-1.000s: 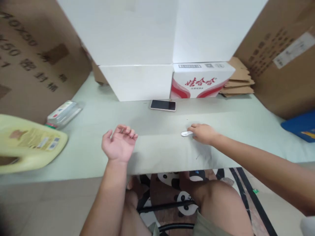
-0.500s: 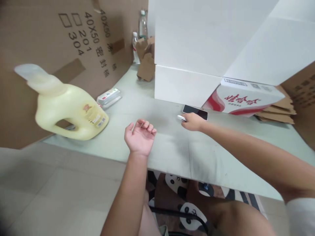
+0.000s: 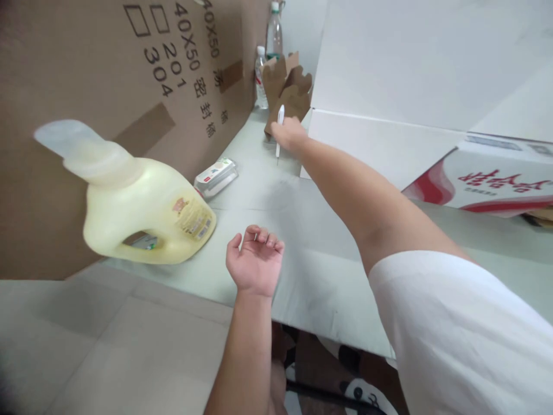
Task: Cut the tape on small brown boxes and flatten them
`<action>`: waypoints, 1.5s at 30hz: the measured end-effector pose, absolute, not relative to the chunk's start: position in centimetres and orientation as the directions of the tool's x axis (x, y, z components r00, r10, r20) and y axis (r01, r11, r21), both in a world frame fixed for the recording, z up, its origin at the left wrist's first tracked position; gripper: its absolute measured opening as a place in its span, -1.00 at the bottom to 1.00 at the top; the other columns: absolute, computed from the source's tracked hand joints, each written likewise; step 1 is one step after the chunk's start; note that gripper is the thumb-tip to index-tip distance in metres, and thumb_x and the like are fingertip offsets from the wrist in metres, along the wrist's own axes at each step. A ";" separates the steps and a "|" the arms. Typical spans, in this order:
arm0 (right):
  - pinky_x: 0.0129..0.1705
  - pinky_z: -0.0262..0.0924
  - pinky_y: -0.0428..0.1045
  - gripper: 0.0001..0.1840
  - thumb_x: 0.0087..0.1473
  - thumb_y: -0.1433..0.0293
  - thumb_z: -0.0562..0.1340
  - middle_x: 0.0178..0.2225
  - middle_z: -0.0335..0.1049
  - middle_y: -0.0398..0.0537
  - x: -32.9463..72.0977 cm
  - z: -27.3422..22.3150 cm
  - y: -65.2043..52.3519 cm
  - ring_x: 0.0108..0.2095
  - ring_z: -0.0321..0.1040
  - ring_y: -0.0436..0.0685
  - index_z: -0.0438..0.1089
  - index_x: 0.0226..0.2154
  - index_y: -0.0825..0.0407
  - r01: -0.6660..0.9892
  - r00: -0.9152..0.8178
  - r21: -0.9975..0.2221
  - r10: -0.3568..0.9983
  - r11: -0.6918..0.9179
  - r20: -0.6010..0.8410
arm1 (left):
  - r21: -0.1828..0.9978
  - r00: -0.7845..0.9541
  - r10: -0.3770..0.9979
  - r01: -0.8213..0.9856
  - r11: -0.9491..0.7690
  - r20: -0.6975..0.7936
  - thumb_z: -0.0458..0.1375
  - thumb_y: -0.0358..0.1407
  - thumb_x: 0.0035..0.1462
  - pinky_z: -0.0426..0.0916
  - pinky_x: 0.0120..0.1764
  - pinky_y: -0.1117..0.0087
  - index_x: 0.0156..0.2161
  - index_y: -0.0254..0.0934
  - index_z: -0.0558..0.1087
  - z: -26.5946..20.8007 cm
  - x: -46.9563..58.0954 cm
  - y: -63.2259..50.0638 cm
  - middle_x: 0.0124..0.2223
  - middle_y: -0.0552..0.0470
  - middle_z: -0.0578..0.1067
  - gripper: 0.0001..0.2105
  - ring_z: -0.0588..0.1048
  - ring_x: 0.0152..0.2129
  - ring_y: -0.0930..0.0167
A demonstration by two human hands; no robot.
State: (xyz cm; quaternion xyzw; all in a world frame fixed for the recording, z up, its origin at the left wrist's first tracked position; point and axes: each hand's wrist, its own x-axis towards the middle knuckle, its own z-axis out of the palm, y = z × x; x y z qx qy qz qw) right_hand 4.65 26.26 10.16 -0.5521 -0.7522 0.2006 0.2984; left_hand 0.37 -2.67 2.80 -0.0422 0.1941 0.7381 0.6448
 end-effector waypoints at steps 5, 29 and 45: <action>0.47 -0.25 0.35 -0.62 0.18 0.40 0.26 0.50 -0.33 0.23 2.0 11.9 32.1 0.45 -0.20 0.44 0.36 0.03 0.23 0.771 -0.011 -0.620 0.978 0.142 0.210 | 0.169 -0.145 0.921 -0.982 -0.089 -0.362 0.11 -0.19 0.08 0.23 -0.42 0.43 -0.47 -0.29 0.45 2.7 -0.6 -1.3 -0.51 0.09 0.28 -0.77 0.31 -0.58 0.49; 0.23 0.26 0.10 -0.86 0.17 0.39 0.28 0.01 0.45 -0.14 10.8 15.9 14.8 0.08 0.38 0.15 0.42 -0.43 -0.05 0.364 -0.199 -0.617 0.705 0.698 0.681 | 0.540 -0.563 0.750 -0.773 -0.331 -0.346 0.12 -0.17 -0.03 0.20 -0.44 0.45 -0.44 -0.23 0.32 4.0 1.8 -3.1 -0.45 0.10 0.23 -0.83 0.26 -0.54 0.49; -0.46 0.47 -0.05 -0.87 -0.11 0.48 0.27 -0.63 0.36 -0.26 38.3 0.5 -4.7 -0.59 0.41 0.02 0.30 -0.54 -0.02 -0.746 0.341 -0.663 0.892 0.066 -0.295 | 0.928 -0.259 0.957 -0.309 -0.210 0.130 0.25 0.22 0.03 0.08 0.34 0.00 0.19 0.04 0.25 2.0 8.8 -2.4 0.44 -0.08 0.12 -0.32 0.04 0.43 0.10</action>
